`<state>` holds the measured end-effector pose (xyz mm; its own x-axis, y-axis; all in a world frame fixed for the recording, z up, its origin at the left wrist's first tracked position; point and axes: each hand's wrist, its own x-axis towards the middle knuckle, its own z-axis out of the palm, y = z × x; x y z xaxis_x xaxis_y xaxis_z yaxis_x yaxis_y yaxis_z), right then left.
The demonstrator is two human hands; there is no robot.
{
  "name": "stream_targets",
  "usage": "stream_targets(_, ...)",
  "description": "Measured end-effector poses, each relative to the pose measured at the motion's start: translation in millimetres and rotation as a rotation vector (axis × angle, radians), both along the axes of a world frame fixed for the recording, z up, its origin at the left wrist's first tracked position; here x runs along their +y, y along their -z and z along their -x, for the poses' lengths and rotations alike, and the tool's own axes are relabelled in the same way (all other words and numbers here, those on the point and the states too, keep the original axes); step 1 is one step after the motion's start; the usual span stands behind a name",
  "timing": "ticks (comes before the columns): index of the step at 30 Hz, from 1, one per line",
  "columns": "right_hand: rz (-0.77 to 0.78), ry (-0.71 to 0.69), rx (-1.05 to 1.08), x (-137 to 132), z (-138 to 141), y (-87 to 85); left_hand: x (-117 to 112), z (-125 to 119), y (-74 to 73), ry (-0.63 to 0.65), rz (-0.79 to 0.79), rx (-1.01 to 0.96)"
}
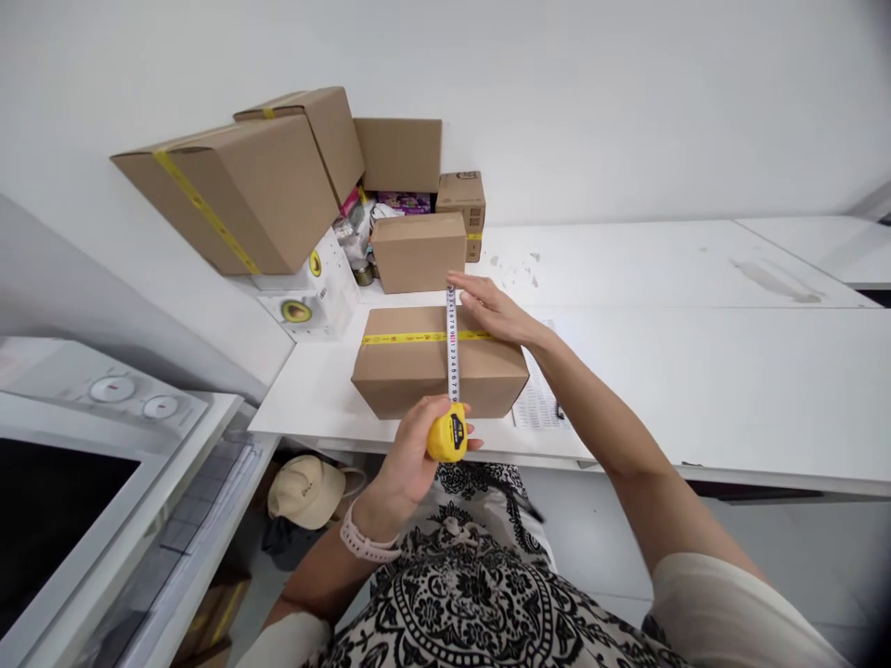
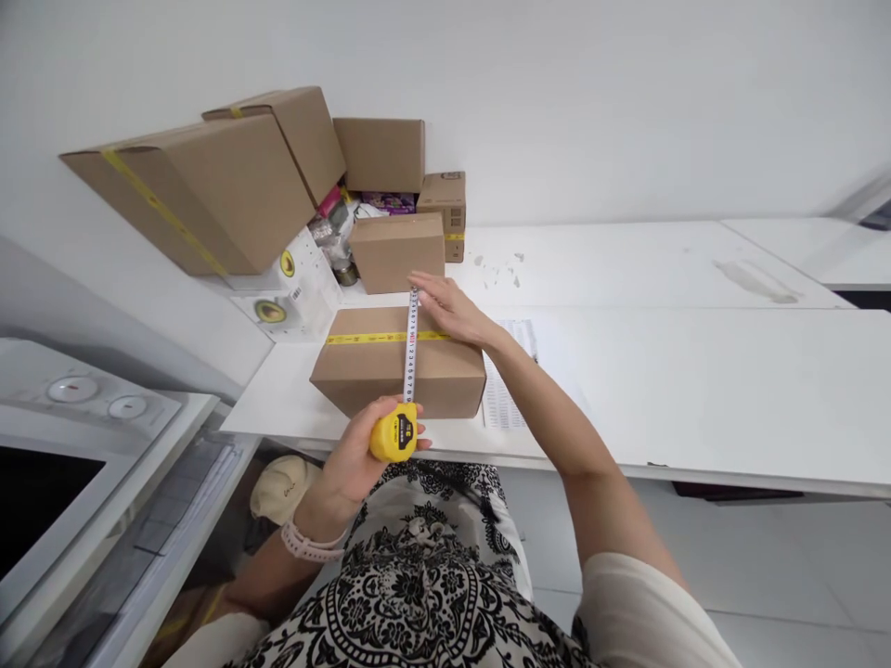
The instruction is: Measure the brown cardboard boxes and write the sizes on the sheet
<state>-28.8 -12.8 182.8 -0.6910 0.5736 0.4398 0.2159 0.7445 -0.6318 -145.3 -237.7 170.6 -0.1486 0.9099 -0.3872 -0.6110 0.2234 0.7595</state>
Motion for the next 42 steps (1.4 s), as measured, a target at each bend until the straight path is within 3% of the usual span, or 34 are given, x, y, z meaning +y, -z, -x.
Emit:
stream_targets(5,0.036,-0.046,-0.115,15.3,9.6,11.9,4.2,-0.8,-3.8,0.003,0.024,-0.043)
stream_targets(14,0.243,0.001,-0.144,6.1,5.9,10.9,-6.0,-8.3,-12.4,0.039,0.042,-0.042)
stream_targets(36,0.198,-0.024,-0.137,9.4,8.4,18.1,-8.1,-12.9,-8.8,0.041,0.019,-0.071)
stream_targets(39,0.203,-0.016,-0.067,8.4,9.4,15.1,-6.5,-10.2,-5.5,0.048,0.009,-0.079)
stream_targets(42,0.182,0.131,0.199,-1.8,1.2,9.2,-5.3,-3.7,0.6,0.026,-0.011,-0.062)
